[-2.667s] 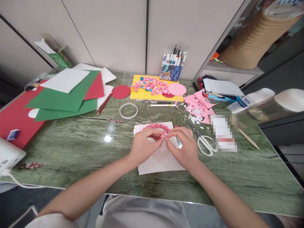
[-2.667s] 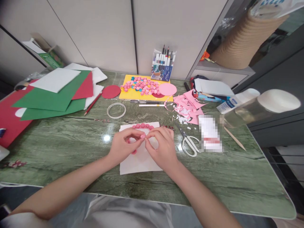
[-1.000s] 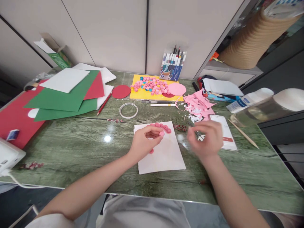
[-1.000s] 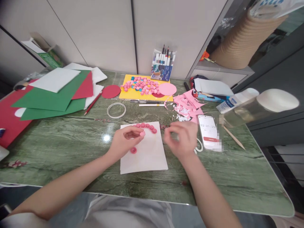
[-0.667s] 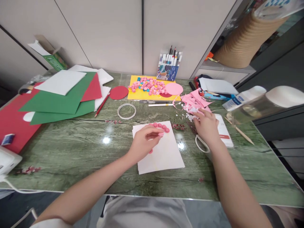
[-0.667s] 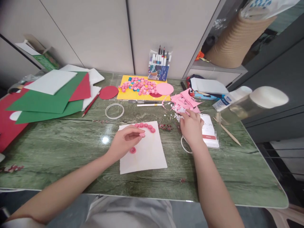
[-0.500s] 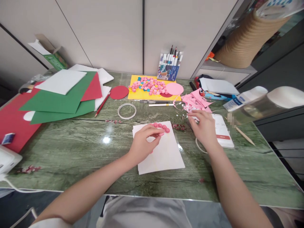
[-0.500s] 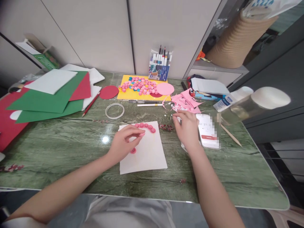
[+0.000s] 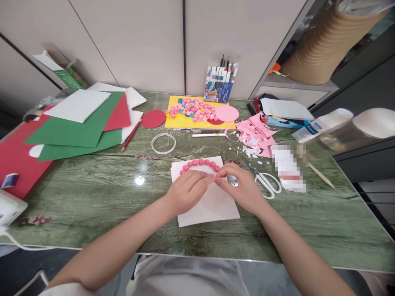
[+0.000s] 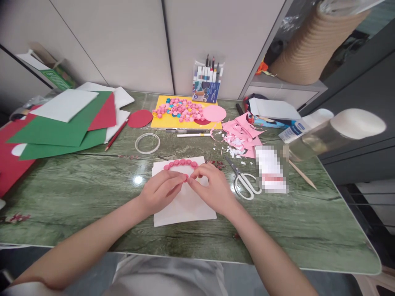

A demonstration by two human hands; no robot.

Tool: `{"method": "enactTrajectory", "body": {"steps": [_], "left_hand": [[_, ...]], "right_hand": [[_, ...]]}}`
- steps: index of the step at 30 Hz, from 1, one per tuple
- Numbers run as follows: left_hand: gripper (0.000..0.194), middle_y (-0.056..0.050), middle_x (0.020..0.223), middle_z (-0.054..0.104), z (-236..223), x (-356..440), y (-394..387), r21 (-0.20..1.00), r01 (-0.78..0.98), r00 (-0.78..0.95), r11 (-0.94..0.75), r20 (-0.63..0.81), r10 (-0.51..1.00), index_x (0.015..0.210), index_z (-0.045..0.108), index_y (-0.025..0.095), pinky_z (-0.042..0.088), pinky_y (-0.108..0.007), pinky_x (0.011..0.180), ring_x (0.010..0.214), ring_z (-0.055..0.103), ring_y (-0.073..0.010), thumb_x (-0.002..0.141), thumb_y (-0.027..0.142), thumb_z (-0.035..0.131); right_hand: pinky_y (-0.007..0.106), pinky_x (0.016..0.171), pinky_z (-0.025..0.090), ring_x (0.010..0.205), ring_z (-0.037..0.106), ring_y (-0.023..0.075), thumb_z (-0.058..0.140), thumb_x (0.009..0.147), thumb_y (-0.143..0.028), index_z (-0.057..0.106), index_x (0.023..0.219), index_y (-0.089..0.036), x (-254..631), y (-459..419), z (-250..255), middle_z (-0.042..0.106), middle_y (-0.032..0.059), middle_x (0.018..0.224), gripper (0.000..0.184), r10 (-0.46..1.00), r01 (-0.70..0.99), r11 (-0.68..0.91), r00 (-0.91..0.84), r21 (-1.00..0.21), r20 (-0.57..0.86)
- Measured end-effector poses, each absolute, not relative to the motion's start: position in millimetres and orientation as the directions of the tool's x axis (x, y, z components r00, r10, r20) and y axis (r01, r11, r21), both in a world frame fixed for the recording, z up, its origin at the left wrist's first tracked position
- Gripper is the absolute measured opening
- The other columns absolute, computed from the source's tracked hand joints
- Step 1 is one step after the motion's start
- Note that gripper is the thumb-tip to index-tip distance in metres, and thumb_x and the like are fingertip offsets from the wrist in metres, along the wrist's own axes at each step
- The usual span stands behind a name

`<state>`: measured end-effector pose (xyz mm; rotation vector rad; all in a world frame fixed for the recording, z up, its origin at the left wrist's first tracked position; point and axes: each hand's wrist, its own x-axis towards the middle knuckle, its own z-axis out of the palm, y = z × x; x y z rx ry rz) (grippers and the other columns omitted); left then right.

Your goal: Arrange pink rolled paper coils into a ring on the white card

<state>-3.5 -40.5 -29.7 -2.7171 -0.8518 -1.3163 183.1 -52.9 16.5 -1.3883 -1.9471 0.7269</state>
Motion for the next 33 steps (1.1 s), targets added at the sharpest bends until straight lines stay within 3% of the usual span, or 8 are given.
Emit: {"method": "enactTrajectory", "body": {"steps": [5, 11, 15, 18, 22, 25, 29, 33], "left_hand": [[0.035, -0.009, 0.096, 0.069, -26.5, -4.8, -39.2, 0.135, 0.424, 0.566, -0.896, 0.732, 0.378, 0.117, 0.050, 0.017, 0.054, -0.032, 0.076, 0.092, 0.065, -0.0181, 0.083, 0.009, 0.051], [0.022, -0.009, 0.086, 0.070, -14.6, -2.3, -40.3, 0.000, 0.392, 0.634, -0.920, 0.725, 0.269, 0.104, 0.056, 0.014, 0.054, -0.031, 0.069, 0.085, 0.066, -0.0196, 0.083, 0.010, 0.053], [0.018, -0.008, 0.081, 0.070, -13.1, 2.2, -44.5, -0.011, 0.339, 0.658, -0.941, 0.718, 0.229, 0.100, 0.056, 0.015, 0.053, -0.029, 0.065, 0.080, 0.067, -0.0183, 0.084, 0.009, 0.052], [0.022, -0.010, 0.089, 0.070, -17.6, 3.3, -47.5, 0.079, 0.349, 0.657, -0.934, 0.690, 0.304, 0.103, 0.056, 0.012, 0.051, -0.030, 0.068, 0.083, 0.065, -0.0191, 0.081, 0.009, 0.055], [0.022, -0.009, 0.097, 0.068, -23.1, 2.0, -45.9, 0.163, 0.473, 0.627, -0.866, 0.628, 0.460, 0.101, 0.057, 0.014, 0.049, -0.031, 0.070, 0.082, 0.062, -0.0191, 0.079, 0.010, 0.057], [0.016, -0.010, 0.101, 0.066, -24.9, 2.7, -41.4, 0.168, 0.578, 0.657, -0.799, 0.485, 0.577, 0.097, 0.059, 0.013, 0.047, -0.036, 0.076, 0.090, 0.060, -0.0229, 0.082, 0.014, 0.052], [0.026, -0.012, 0.114, 0.061, -27.3, 5.7, -38.5, 0.149, 0.660, 0.692, -0.737, 0.263, 0.673, 0.108, 0.059, 0.013, 0.042, -0.042, 0.088, 0.105, 0.054, -0.0267, 0.087, 0.023, 0.047], [0.032, -0.011, 0.119, 0.058, -29.2, 7.5, -39.6, 0.165, 0.674, 0.697, -0.720, 0.183, 0.694, 0.116, 0.056, 0.015, 0.039, -0.042, 0.092, 0.109, 0.051, -0.0264, 0.090, 0.026, 0.042]], "right_hand": [[0.031, 0.073, 0.043, 0.074, 0.057, 0.0154, 0.057, 0.079, -0.019, 0.056, 0.066, -0.021, 181.7, -53.2, 16.2, 0.062, -0.0015, 0.070, 0.012, 0.962, 0.602, 0.259, -0.231, -0.755, 0.146], [0.029, 0.068, 0.043, 0.073, 0.055, 0.0157, 0.055, 0.073, -0.013, 0.056, 0.063, -0.020, 182.4, -53.4, 19.5, 0.061, -0.0009, 0.069, 0.012, 0.975, 0.618, 0.181, -0.213, -0.765, 0.059], [0.028, 0.065, 0.043, 0.067, 0.054, 0.0148, 0.054, 0.071, -0.015, 0.057, 0.060, -0.020, 187.3, -51.5, 19.5, 0.061, -0.0010, 0.066, 0.013, 0.969, 0.654, 0.148, -0.247, -0.742, -0.024], [0.028, 0.062, 0.043, 0.065, 0.055, 0.0143, 0.054, 0.071, -0.017, 0.059, 0.061, -0.020, 197.7, -46.3, 15.0, 0.062, -0.0015, 0.065, 0.011, 0.961, 0.646, 0.111, -0.264, -0.755, -0.085], [0.026, 0.056, 0.041, 0.060, 0.054, 0.0137, 0.056, 0.072, -0.027, 0.060, 0.065, -0.020, 214.6, -34.2, 2.3, 0.062, -0.0011, 0.064, 0.011, 0.953, 0.659, -0.056, -0.188, -0.750, -0.236], [0.024, 0.052, 0.036, 0.055, 0.050, 0.0125, 0.058, 0.072, -0.038, 0.059, 0.062, -0.019, 220.3, -26.3, -7.7, 0.058, -0.0016, 0.058, 0.022, 0.927, 0.694, -0.147, -0.152, -0.705, -0.343], [0.023, 0.052, 0.034, 0.056, 0.050, 0.0121, 0.058, 0.071, -0.044, 0.060, 0.062, -0.018, 218.1, -22.2, -13.3, 0.058, -0.0009, 0.059, 0.027, 0.925, 0.734, -0.176, -0.103, -0.655, -0.365], [0.024, 0.054, 0.035, 0.057, 0.049, 0.0121, 0.056, 0.072, -0.037, 0.061, 0.063, -0.019, 214.3, -21.9, -12.3, 0.060, -0.0005, 0.061, 0.021, 0.936, 0.775, -0.159, -0.078, -0.612, -0.342]]}}
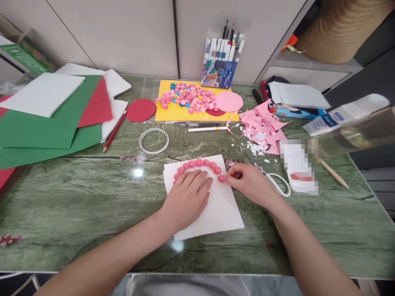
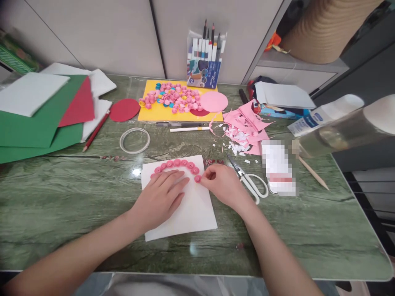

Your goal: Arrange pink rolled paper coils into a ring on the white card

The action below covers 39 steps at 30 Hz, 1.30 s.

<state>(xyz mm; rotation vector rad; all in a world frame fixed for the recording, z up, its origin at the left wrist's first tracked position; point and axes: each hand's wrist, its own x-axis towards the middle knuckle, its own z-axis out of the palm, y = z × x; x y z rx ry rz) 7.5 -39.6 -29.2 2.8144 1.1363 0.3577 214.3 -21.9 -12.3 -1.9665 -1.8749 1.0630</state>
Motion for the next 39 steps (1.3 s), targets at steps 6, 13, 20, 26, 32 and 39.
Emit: {"method": "enactTrajectory", "body": {"steps": [6, 13, 20, 26, 32, 39], "left_hand": [[0.044, -0.011, 0.131, 0.050, -27.7, 9.4, -39.9, 0.186, 0.679, 0.704, -0.710, 0.108, 0.702, 0.134, 0.042, 0.024, 0.035, -0.045, 0.096, 0.119, 0.043, -0.0295, 0.091, 0.032, 0.039], [0.047, -0.011, 0.135, 0.045, -28.4, 11.8, -38.8, 0.192, 0.686, 0.703, -0.701, 0.073, 0.708, 0.137, 0.037, 0.027, 0.031, -0.046, 0.099, 0.124, 0.038, -0.0304, 0.091, 0.037, 0.037], [0.047, -0.011, 0.133, 0.047, -28.2, 12.0, -39.4, 0.187, 0.688, 0.698, -0.702, 0.094, 0.710, 0.137, 0.038, 0.026, 0.032, -0.046, 0.098, 0.123, 0.039, -0.0301, 0.091, 0.036, 0.040], [0.046, -0.011, 0.131, 0.049, -27.8, 12.9, -39.4, 0.177, 0.684, 0.699, -0.708, 0.118, 0.705, 0.135, 0.042, 0.025, 0.033, -0.046, 0.097, 0.121, 0.041, -0.0302, 0.090, 0.034, 0.041], [0.046, -0.011, 0.131, 0.049, -28.6, 12.8, -39.8, 0.184, 0.685, 0.696, -0.705, 0.120, 0.708, 0.135, 0.042, 0.024, 0.033, -0.046, 0.097, 0.122, 0.040, -0.0303, 0.090, 0.034, 0.041], [0.040, -0.013, 0.125, 0.052, -28.2, 12.3, -37.7, 0.198, 0.685, 0.684, -0.701, 0.155, 0.713, 0.125, 0.052, 0.018, 0.035, -0.046, 0.095, 0.115, 0.044, -0.0297, 0.089, 0.029, 0.041]], "right_hand": [[0.024, 0.056, 0.036, 0.058, 0.050, 0.0121, 0.054, 0.070, -0.033, 0.060, 0.060, -0.019, 210.0, -20.0, -10.5, 0.061, -0.0002, 0.064, 0.019, 0.944, 0.787, -0.165, -0.048, -0.595, -0.326], [0.025, 0.055, 0.035, 0.058, 0.052, 0.0124, 0.053, 0.071, -0.033, 0.062, 0.062, -0.020, 210.4, -19.3, -13.4, 0.062, -0.0001, 0.067, 0.018, 0.946, 0.794, -0.156, -0.051, -0.588, -0.320], [0.025, 0.057, 0.036, 0.060, 0.052, 0.0122, 0.053, 0.073, -0.032, 0.062, 0.063, -0.020, 211.0, -20.6, -13.5, 0.062, -0.0004, 0.068, 0.018, 0.949, 0.792, -0.140, -0.063, -0.594, -0.308], [0.025, 0.058, 0.036, 0.061, 0.052, 0.0125, 0.052, 0.073, -0.032, 0.063, 0.064, -0.020, 210.0, -19.9, -12.1, 0.062, -0.0003, 0.070, 0.019, 0.946, 0.795, -0.148, -0.060, -0.588, -0.320], [0.025, 0.058, 0.036, 0.061, 0.051, 0.0125, 0.051, 0.074, -0.032, 0.063, 0.065, -0.020, 210.8, -20.6, -13.2, 0.062, 0.0000, 0.069, 0.019, 0.947, 0.792, -0.134, -0.075, -0.596, -0.313], [0.025, 0.058, 0.035, 0.062, 0.052, 0.0134, 0.052, 0.076, -0.037, 0.064, 0.067, -0.020, 210.8, -20.2, -14.5, 0.062, 0.0007, 0.070, 0.023, 0.942, 0.797, -0.141, -0.075, -0.587, -0.328]]}}
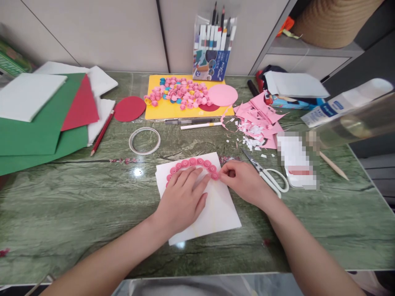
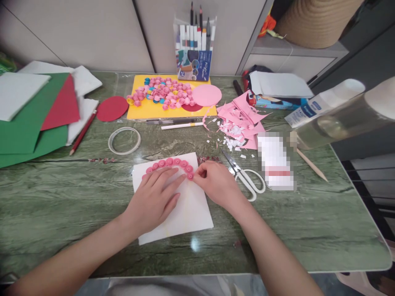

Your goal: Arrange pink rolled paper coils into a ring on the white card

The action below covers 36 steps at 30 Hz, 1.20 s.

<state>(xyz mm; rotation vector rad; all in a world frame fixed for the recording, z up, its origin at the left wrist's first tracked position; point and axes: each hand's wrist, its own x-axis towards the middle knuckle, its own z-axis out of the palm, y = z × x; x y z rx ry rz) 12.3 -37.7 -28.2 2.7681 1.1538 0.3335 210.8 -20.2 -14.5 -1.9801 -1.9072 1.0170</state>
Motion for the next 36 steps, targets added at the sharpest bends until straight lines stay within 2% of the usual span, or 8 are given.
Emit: {"method": "enactTrajectory", "body": {"steps": [7, 17, 25, 36], "left_hand": [[0.041, -0.012, 0.128, 0.050, -27.4, 12.7, -37.5, 0.229, 0.679, 0.691, -0.698, 0.121, 0.712, 0.128, 0.049, 0.018, 0.035, -0.046, 0.096, 0.118, 0.042, -0.0294, 0.090, 0.028, 0.040], [0.039, -0.013, 0.125, 0.052, -28.0, 10.9, -37.3, 0.224, 0.676, 0.690, -0.702, 0.144, 0.710, 0.124, 0.053, 0.017, 0.035, -0.046, 0.095, 0.116, 0.043, -0.0299, 0.089, 0.027, 0.041], [0.038, -0.014, 0.122, 0.053, -28.1, 12.4, -36.9, 0.227, 0.676, 0.688, -0.701, 0.147, 0.711, 0.123, 0.054, 0.016, 0.036, -0.046, 0.094, 0.114, 0.045, -0.0295, 0.089, 0.026, 0.041], [0.042, -0.012, 0.129, 0.049, -28.3, 12.7, -38.6, 0.219, 0.682, 0.692, -0.698, 0.114, 0.713, 0.131, 0.047, 0.022, 0.034, -0.047, 0.096, 0.119, 0.041, -0.0302, 0.089, 0.029, 0.041]], "right_hand": [[0.025, 0.057, 0.035, 0.063, 0.052, 0.0135, 0.051, 0.077, -0.037, 0.064, 0.067, -0.020, 211.2, -19.6, -14.6, 0.062, 0.0014, 0.071, 0.023, 0.944, 0.800, -0.128, -0.082, -0.586, -0.318], [0.025, 0.057, 0.034, 0.062, 0.052, 0.0133, 0.051, 0.076, -0.035, 0.064, 0.068, -0.020, 212.4, -20.7, -13.6, 0.062, 0.0008, 0.069, 0.022, 0.933, 0.792, -0.140, -0.096, -0.595, -0.346], [0.025, 0.058, 0.034, 0.062, 0.052, 0.0134, 0.052, 0.075, -0.036, 0.063, 0.066, -0.020, 210.4, -20.0, -13.4, 0.062, 0.0011, 0.070, 0.022, 0.942, 0.821, -0.125, -0.078, -0.557, -0.326], [0.026, 0.059, 0.035, 0.063, 0.053, 0.0142, 0.051, 0.076, -0.036, 0.064, 0.067, -0.019, 209.4, -20.4, -15.0, 0.063, 0.0021, 0.071, 0.023, 0.948, 0.831, -0.106, -0.081, -0.547, -0.307]]}}
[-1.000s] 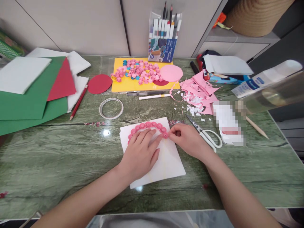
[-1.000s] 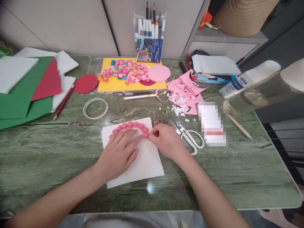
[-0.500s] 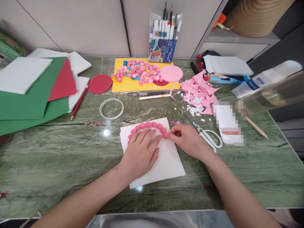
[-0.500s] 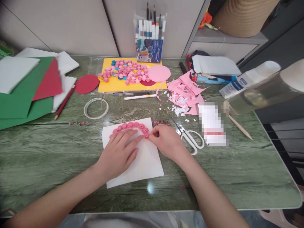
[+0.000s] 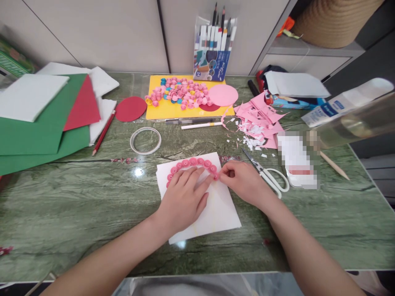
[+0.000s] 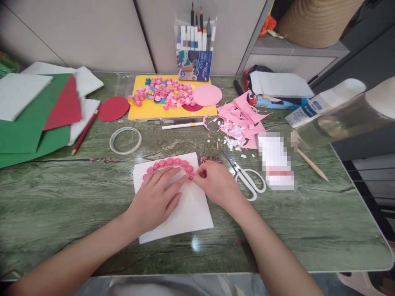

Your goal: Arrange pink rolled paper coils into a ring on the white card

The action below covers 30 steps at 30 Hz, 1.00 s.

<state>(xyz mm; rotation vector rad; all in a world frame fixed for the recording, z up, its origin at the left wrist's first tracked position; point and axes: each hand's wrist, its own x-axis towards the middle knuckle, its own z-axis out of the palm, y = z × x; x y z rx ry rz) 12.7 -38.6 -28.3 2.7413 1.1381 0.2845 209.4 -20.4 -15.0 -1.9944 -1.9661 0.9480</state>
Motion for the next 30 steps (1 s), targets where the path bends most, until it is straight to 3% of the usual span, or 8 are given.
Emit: {"method": "enactTrajectory", "body": {"steps": [12, 20, 30], "left_hand": [[0.042, -0.012, 0.126, 0.051, -27.1, 13.4, -37.4, 0.203, 0.684, 0.692, -0.701, 0.124, 0.711, 0.130, 0.047, 0.023, 0.035, -0.045, 0.094, 0.118, 0.043, -0.0292, 0.089, 0.030, 0.041], [0.047, -0.012, 0.131, 0.047, -27.0, 13.3, -36.6, 0.224, 0.670, 0.703, -0.708, 0.117, 0.702, 0.136, 0.039, 0.028, 0.032, -0.047, 0.096, 0.119, 0.040, -0.0310, 0.089, 0.036, 0.040], [0.043, -0.012, 0.125, 0.049, -21.3, 18.5, -37.0, 0.203, 0.690, 0.694, -0.695, 0.088, 0.715, 0.130, 0.046, 0.027, 0.030, -0.047, 0.098, 0.120, 0.039, -0.0301, 0.090, 0.039, 0.039]], "right_hand": [[0.026, 0.061, 0.037, 0.064, 0.054, 0.0143, 0.051, 0.076, -0.033, 0.063, 0.066, -0.019, 208.4, -21.0, -14.5, 0.064, 0.0017, 0.071, 0.021, 0.950, 0.837, -0.105, -0.075, -0.537, -0.302], [0.025, 0.056, 0.034, 0.058, 0.050, 0.0126, 0.047, 0.081, -0.044, 0.058, 0.064, -0.019, 224.3, -17.3, -6.7, 0.059, -0.0013, 0.061, 0.033, 0.938, 0.742, -0.143, -0.109, -0.655, -0.328], [0.025, 0.056, 0.032, 0.056, 0.046, 0.0118, 0.047, 0.082, -0.047, 0.055, 0.063, -0.019, 223.4, -19.2, 3.7, 0.055, -0.0019, 0.059, 0.035, 0.968, 0.725, -0.126, -0.059, -0.677, -0.243]]}}
